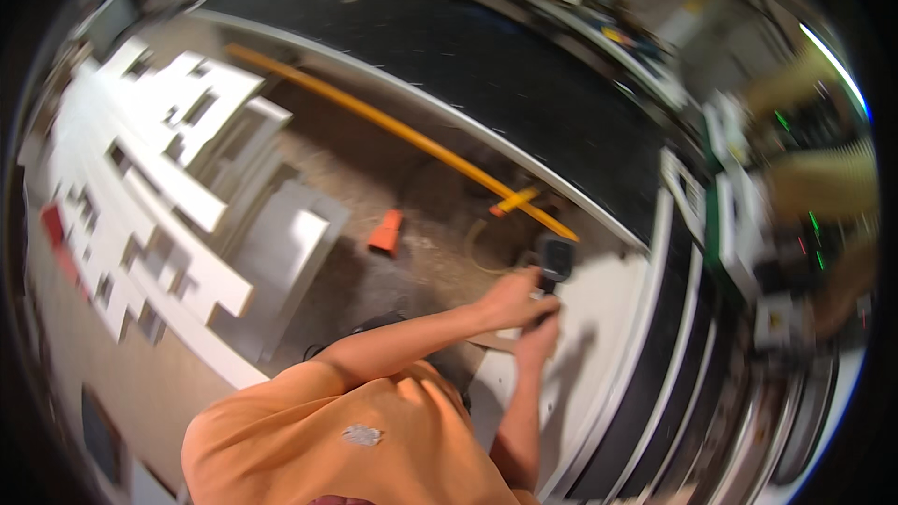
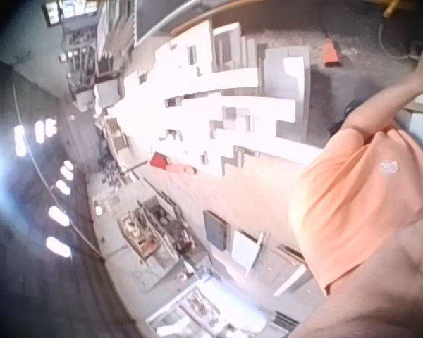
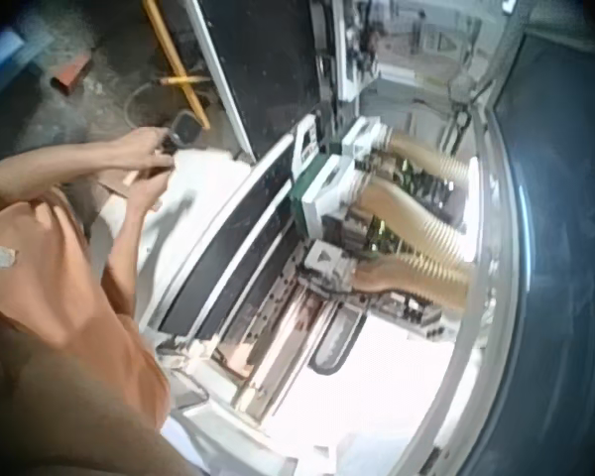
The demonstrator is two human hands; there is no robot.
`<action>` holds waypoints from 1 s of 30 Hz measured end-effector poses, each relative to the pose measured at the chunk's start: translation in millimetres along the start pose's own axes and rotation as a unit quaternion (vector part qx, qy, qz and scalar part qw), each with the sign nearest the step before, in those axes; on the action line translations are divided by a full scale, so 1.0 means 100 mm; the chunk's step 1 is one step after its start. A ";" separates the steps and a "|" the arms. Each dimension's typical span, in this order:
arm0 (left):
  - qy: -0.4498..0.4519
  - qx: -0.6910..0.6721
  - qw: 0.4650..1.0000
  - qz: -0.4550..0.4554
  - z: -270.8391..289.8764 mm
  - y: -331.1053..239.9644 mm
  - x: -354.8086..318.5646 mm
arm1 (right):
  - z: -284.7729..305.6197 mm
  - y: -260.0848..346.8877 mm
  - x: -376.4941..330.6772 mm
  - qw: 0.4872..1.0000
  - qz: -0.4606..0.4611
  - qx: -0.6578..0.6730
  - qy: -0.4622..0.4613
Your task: The person repeatedly picks up flat panels from a stack, scans their labels with a handheld barcode scanner, and places them on a nearby floor pile. The person also places some panels on a machine table and scans them there before moving them to the floor.
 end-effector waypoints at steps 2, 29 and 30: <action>0.000 0.033 0.999 -0.020 0.28 0.05 0.34 | -0.03 0.11 0.51 0.994 0.045 -0.097 -0.012; -0.348 0.507 0.514 0.597 6.95 -0.83 -2.35 | -3.95 3.31 1.43 0.857 0.367 0.045 0.359; -0.358 0.525 0.507 0.582 6.93 -0.87 -2.31 | -4.17 3.58 0.91 0.809 0.396 0.045 0.431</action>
Point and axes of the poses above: each hand's wrist, its own x-axis towards the middle knuckle, its own z-axis out of the back of the hand, y = z × x, the point moved 10 cm from there along x, towards the middle knuckle, and after that the axes turned 15 degrees about -z, right-handed, at the moved point
